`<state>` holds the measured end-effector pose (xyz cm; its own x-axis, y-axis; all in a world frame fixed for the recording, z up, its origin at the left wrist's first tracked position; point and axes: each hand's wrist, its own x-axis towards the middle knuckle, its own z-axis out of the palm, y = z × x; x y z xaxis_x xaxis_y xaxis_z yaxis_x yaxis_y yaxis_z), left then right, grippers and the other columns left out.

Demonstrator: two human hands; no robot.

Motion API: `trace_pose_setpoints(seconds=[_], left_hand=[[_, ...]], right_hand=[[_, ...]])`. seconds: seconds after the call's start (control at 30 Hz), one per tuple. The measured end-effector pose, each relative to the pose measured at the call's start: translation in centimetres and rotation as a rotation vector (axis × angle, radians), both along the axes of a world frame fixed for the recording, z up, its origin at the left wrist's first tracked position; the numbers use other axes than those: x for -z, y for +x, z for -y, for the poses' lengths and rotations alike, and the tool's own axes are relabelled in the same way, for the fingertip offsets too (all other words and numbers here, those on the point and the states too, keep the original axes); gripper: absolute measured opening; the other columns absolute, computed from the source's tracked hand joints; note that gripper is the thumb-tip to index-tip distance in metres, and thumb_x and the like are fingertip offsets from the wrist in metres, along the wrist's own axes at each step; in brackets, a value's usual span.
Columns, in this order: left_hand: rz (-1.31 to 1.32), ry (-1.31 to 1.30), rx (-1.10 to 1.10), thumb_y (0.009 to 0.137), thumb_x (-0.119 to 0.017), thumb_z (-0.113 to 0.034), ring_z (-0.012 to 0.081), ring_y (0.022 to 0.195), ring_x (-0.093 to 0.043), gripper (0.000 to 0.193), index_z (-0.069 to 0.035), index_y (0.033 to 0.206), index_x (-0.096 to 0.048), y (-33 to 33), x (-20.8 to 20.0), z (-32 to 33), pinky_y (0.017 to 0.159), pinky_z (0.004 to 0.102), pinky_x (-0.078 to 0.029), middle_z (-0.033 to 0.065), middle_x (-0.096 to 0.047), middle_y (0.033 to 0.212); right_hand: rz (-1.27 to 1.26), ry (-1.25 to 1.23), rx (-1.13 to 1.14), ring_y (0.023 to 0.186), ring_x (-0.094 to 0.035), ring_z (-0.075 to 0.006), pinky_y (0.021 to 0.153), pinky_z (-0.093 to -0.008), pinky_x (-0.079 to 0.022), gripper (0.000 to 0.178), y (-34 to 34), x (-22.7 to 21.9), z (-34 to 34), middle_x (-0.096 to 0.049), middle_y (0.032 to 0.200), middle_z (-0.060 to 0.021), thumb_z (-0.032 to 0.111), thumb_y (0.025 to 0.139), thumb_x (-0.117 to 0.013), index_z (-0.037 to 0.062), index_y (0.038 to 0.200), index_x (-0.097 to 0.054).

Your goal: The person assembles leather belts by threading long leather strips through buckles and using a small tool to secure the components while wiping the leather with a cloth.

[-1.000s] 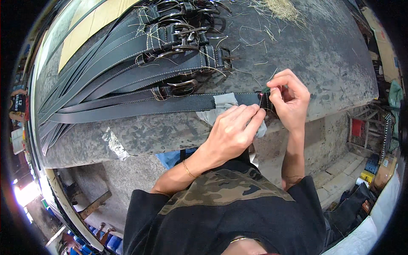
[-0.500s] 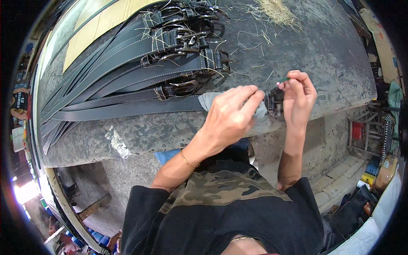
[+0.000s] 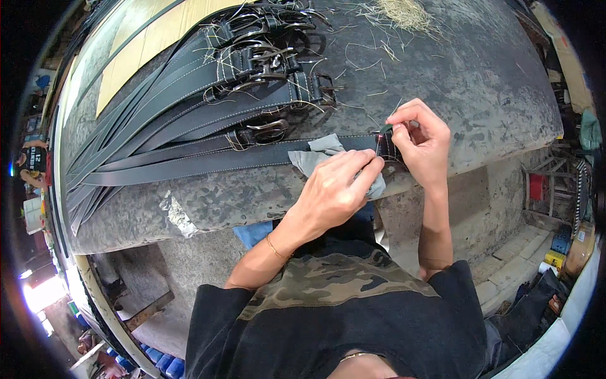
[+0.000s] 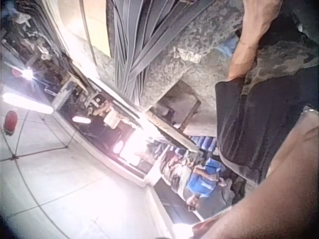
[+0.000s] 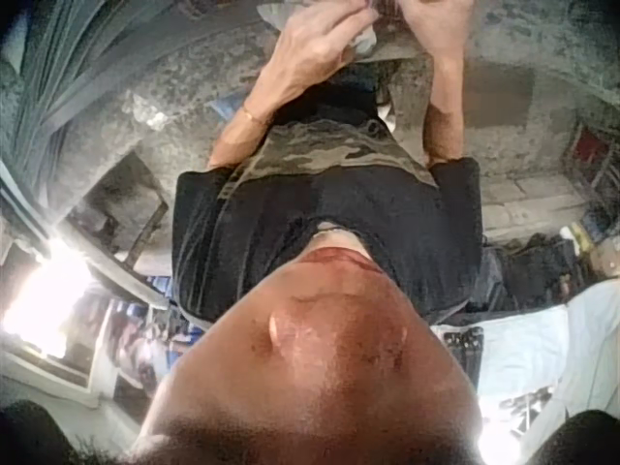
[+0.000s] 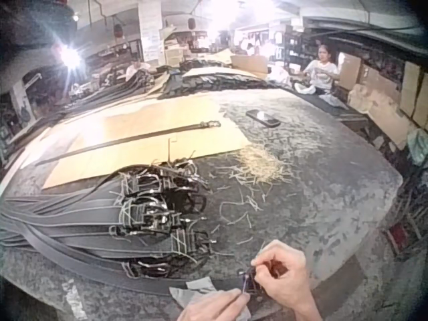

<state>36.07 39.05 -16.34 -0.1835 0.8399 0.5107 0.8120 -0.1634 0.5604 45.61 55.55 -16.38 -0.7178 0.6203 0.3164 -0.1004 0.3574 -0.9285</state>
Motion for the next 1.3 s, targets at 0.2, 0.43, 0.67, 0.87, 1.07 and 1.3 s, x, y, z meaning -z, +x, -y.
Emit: trace_pose_setpoints(seconds=[0.2, 0.43, 0.67, 0.87, 1.07, 1.3], left_hand=[[-0.001, 0.027, 0.0, 0.045, -0.074, 0.001, 0.033, 0.091, -0.065, 0.064, 0.002, 0.108, -0.062, 0.0, 0.2, 0.1, 0.076, 0.0407, -0.054, 0.0163, -0.063, 0.105], [0.01, 0.069, -0.099, 0.051, -0.07, 0.005, 0.0325, 0.09, -0.066, 0.058, 0.003, 0.109, -0.062, -0.3, 0.1, -0.3, 0.073, 0.0397, -0.055, 0.0175, -0.063, 0.109], [0.102, -0.129, -0.148, 0.069, -0.075, 0.0, 0.0242, 0.069, -0.066, 0.041, -0.005, 0.109, -0.067, -0.1, -2.3, -1.4, 0.063, 0.0371, -0.054, 0.014, -0.05, 0.137], [-0.162, -0.109, -0.241, 0.066, -0.068, -0.004, 0.0204, 0.068, -0.063, 0.039, 0.002, 0.104, -0.066, 2.0, -0.3, -1.4, 0.057, 0.0324, -0.047, 0.0153, -0.056, 0.124], [-0.168, -0.018, -0.206, 0.052, -0.073, -0.002, 0.0234, 0.069, -0.058, 0.054, -0.006, 0.105, -0.067, 2.2, 0.2, -1.3, 0.06, 0.0343, -0.046, 0.0097, -0.059, 0.115], [-0.085, -0.019, -0.168, 0.048, -0.074, -0.002, 0.0265, 0.072, -0.06, 0.053, -0.003, 0.1, -0.063, 2.1, -0.1, -0.9, 0.063, 0.0362, -0.048, 0.0105, -0.058, 0.105]], right_hand=[[0.027, 0.014, 0.003, 0.069, -0.053, -0.0048, 0.058, -0.02, -0.042, 0.013, -0.1, 0.1, 0.0, -0.059, 0.084, -0.0026, -0.012, 0.078, -0.059, -0.0019, 0.084, -0.065], [-0.041, -0.064, 0.039, 0.072, -0.054, -0.0052, 0.062, -0.0199, -0.043, 0.013, 0.1, 0.5, -0.4, -0.06, 0.084, -0.0014, -0.012, 0.082, -0.058, -0.0022, 0.087, -0.066], [-0.469, -0.606, 0.214, 0.077, -0.058, -0.0107, 0.077, -0.0315, -0.055, 0.012, 1.0, 1.5, -1.7, -0.06, 0.088, -0.006, -0.006, 0.09, -0.056, -0.0047, 0.098, -0.065], [-0.461, -0.52, 0.201, 0.08, -0.059, -0.0104, 0.078, -0.0287, -0.054, 0.012, 0.8, 1.1, -0.7, -0.061, 0.092, -0.0058, -0.007, 0.09, -0.055, -0.004, 0.097, -0.065], [-0.321, -0.286, 0.118, 0.085, -0.059, -0.0096, 0.078, -0.0232, -0.049, 0.011, 1.5, 1.7, -0.3, -0.061, 0.097, -0.0048, -0.008, 0.087, -0.057, -0.0032, 0.093, -0.065], [-0.331, -0.307, 0.088, 0.085, -0.058, -0.0089, 0.075, -0.0212, -0.046, 0.013, 1.5, 1.7, -0.4, -0.061, 0.095, -0.0048, -0.008, 0.087, -0.057, -0.0029, 0.094, -0.065]])
